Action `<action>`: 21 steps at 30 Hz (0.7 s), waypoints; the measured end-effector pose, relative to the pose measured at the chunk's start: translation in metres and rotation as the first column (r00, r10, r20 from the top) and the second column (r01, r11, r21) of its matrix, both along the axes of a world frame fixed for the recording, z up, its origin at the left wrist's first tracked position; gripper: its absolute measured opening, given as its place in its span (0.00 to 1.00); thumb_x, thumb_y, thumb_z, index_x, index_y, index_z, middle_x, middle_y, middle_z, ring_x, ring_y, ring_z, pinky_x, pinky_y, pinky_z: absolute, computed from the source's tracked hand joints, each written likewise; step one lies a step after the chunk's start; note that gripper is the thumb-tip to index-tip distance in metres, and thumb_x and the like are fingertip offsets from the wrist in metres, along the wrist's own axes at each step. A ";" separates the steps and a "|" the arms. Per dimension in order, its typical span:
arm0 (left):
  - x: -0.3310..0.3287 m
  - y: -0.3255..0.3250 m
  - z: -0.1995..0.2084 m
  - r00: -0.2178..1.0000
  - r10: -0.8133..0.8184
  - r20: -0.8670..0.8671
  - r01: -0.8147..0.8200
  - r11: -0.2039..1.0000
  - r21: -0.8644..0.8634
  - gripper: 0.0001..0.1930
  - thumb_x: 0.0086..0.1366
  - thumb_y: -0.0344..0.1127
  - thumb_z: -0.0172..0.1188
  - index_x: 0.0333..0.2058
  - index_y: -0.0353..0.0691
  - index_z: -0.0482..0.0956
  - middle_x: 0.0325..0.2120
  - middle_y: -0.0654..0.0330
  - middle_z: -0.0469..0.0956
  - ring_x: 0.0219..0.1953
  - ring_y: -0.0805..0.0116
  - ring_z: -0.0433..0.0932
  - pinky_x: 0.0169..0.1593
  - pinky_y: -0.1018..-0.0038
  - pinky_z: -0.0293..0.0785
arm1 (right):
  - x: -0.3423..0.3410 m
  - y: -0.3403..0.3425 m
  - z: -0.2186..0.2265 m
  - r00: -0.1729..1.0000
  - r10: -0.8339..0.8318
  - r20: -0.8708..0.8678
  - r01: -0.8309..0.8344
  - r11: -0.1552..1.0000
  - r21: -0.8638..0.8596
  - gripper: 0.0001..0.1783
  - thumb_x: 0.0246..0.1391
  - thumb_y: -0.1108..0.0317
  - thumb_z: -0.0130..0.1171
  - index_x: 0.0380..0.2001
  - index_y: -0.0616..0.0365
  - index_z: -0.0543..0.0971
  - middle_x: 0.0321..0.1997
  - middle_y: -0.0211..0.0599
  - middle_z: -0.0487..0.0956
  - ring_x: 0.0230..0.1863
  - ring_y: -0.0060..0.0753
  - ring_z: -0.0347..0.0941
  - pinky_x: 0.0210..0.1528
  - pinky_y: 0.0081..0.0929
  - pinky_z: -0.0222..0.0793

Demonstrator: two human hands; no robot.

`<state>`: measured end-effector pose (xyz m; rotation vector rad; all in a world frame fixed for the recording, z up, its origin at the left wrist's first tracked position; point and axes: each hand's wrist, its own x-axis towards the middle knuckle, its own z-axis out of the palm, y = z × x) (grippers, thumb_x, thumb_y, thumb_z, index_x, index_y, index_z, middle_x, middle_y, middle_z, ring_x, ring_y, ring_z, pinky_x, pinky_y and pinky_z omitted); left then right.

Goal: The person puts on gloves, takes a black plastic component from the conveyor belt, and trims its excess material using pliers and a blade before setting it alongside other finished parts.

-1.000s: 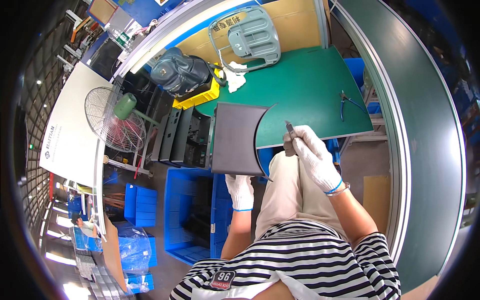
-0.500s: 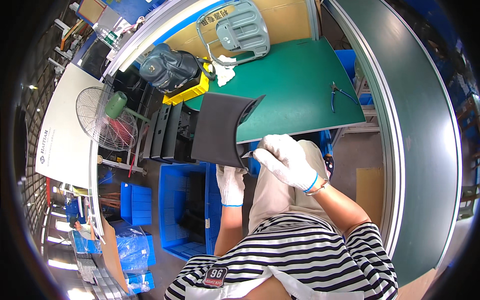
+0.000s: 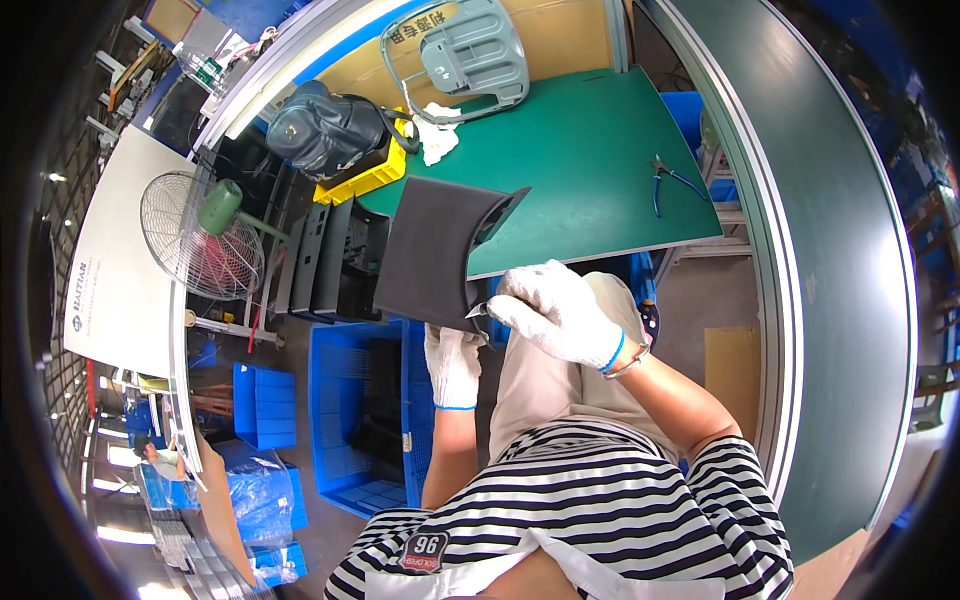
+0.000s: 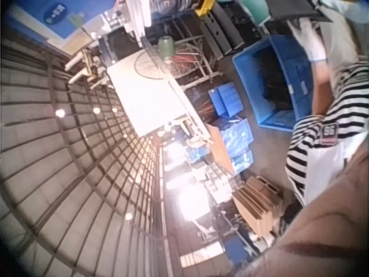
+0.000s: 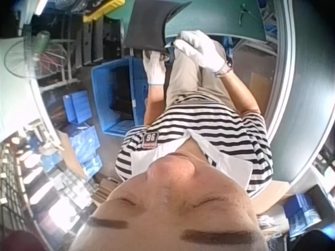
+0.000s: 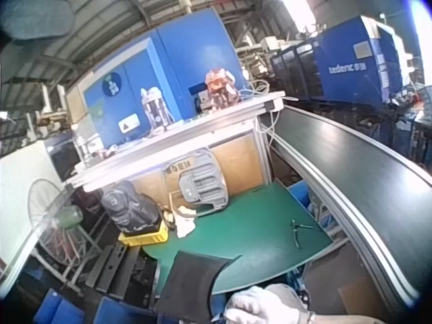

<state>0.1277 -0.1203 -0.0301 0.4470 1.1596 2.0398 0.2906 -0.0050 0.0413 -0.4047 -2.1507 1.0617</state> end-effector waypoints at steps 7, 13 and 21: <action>-0.007 -0.001 -0.006 0.999 0.014 -0.036 -0.017 0.998 -0.063 0.13 0.63 0.31 0.64 0.44 0.39 0.71 0.33 0.64 0.75 0.25 0.80 0.74 0.26 0.84 0.71 | -0.004 0.004 -0.004 1.000 -0.006 -0.030 0.007 0.999 0.051 0.14 0.59 0.59 0.58 0.25 0.56 0.74 0.26 0.42 0.74 0.31 0.50 0.70 0.36 0.39 0.64; -0.016 -0.007 -0.011 0.995 0.048 -0.084 -0.056 0.994 -0.095 0.15 0.61 0.33 0.66 0.43 0.38 0.72 0.34 0.65 0.74 0.26 0.80 0.74 0.27 0.84 0.73 | 0.000 0.007 -0.004 0.987 0.064 0.147 -0.069 0.997 0.031 0.13 0.61 0.58 0.54 0.28 0.55 0.76 0.29 0.38 0.74 0.39 0.46 0.70 0.46 0.38 0.65; -0.025 -0.010 -0.015 0.983 0.094 -0.160 -0.125 0.973 -0.194 0.17 0.61 0.33 0.65 0.46 0.37 0.71 0.35 0.64 0.74 0.28 0.79 0.75 0.27 0.83 0.75 | -0.003 0.007 -0.005 0.995 0.048 0.086 -0.063 0.983 0.174 0.16 0.61 0.55 0.56 0.25 0.55 0.74 0.25 0.41 0.72 0.34 0.48 0.70 0.41 0.37 0.63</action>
